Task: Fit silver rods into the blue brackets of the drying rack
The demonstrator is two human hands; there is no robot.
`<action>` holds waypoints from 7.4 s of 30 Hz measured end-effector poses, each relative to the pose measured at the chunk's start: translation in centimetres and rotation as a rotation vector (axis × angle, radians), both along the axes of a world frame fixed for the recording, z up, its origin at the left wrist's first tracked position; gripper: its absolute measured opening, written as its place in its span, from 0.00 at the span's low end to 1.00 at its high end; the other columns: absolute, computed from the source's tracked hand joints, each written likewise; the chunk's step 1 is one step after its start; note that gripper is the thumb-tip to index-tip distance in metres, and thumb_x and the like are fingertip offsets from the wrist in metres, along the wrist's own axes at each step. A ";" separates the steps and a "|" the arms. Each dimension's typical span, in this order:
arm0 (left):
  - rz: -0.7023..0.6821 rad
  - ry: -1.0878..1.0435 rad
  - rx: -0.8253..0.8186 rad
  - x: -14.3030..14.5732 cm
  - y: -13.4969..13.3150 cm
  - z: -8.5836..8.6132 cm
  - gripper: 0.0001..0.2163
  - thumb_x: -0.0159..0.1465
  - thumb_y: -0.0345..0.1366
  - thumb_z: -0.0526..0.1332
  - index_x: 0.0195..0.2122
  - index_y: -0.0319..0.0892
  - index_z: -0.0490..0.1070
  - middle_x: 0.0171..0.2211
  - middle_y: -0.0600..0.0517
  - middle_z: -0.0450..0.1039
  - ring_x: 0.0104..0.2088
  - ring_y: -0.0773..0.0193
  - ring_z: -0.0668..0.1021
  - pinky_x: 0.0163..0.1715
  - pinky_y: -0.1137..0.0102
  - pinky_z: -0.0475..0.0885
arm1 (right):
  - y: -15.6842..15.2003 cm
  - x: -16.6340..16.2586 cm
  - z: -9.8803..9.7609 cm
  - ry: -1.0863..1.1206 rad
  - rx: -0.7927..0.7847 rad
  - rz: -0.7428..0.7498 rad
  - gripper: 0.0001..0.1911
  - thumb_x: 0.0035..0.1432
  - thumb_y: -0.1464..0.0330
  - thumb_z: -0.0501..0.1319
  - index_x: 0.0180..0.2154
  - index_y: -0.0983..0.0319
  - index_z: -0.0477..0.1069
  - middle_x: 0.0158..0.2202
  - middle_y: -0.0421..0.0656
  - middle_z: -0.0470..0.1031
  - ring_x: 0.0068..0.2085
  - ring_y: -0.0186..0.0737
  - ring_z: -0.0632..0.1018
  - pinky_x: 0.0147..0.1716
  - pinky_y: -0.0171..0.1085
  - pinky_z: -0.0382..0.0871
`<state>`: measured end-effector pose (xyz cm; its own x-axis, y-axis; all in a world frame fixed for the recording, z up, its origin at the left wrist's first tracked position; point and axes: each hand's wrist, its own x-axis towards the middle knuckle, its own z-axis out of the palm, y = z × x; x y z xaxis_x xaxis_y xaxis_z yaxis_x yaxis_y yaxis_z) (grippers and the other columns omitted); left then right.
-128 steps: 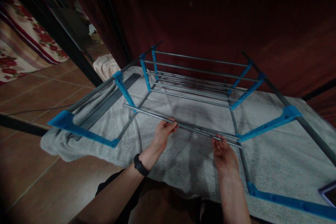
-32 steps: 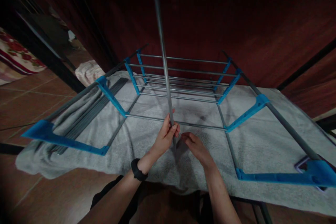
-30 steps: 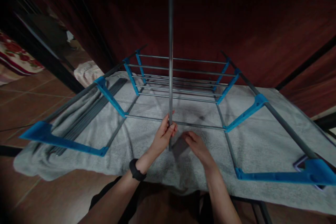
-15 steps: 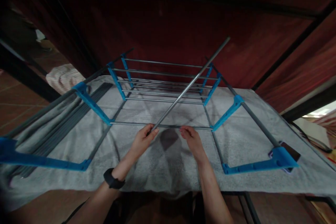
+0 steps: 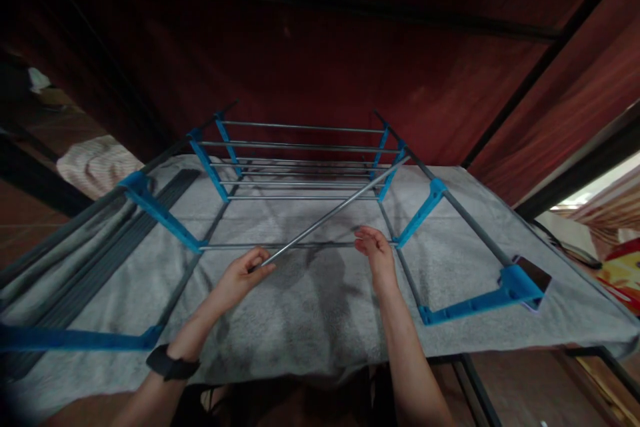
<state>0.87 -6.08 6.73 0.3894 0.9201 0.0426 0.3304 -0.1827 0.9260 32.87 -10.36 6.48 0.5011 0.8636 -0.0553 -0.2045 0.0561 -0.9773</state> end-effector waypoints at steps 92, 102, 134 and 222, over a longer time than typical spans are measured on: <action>-0.202 0.936 0.789 5.9 -4.0 -2.0 0.28 0.70 0.25 0.52 0.70 0.47 0.55 0.44 0.49 0.74 0.44 0.59 0.74 0.49 0.64 0.65 | -2.1 5.8 -3.5 0.397 -0.278 -0.294 0.13 0.62 0.79 0.52 0.33 0.60 0.71 0.42 0.41 0.77 0.45 0.31 0.80 0.55 0.42 0.74; -0.218 0.912 0.819 6.8 -4.2 -2.7 0.28 0.70 0.24 0.50 0.71 0.45 0.53 0.43 0.49 0.74 0.45 0.60 0.74 0.52 0.64 0.63 | -2.2 7.1 -3.6 0.431 -0.326 -0.313 0.16 0.60 0.82 0.48 0.33 0.61 0.70 0.41 0.40 0.76 0.44 0.31 0.80 0.56 0.43 0.73; 0.008 1.024 0.614 4.1 -0.7 -2.3 0.11 0.67 0.24 0.53 0.43 0.39 0.75 0.39 0.43 0.78 0.44 0.53 0.76 0.49 0.58 0.65 | -2.3 6.6 -2.4 0.442 -0.306 -0.369 0.13 0.62 0.79 0.50 0.34 0.60 0.69 0.37 0.39 0.74 0.37 0.30 0.79 0.40 0.34 0.80; 0.798 -1.031 -0.473 -0.9 2.8 -1.4 0.08 0.70 0.29 0.59 0.32 0.39 0.72 0.28 0.50 0.78 0.24 0.71 0.77 0.29 0.74 0.76 | -1.4 5.3 -1.4 0.555 -0.244 -0.353 0.13 0.65 0.79 0.50 0.35 0.62 0.71 0.34 0.38 0.75 0.35 0.29 0.80 0.37 0.32 0.81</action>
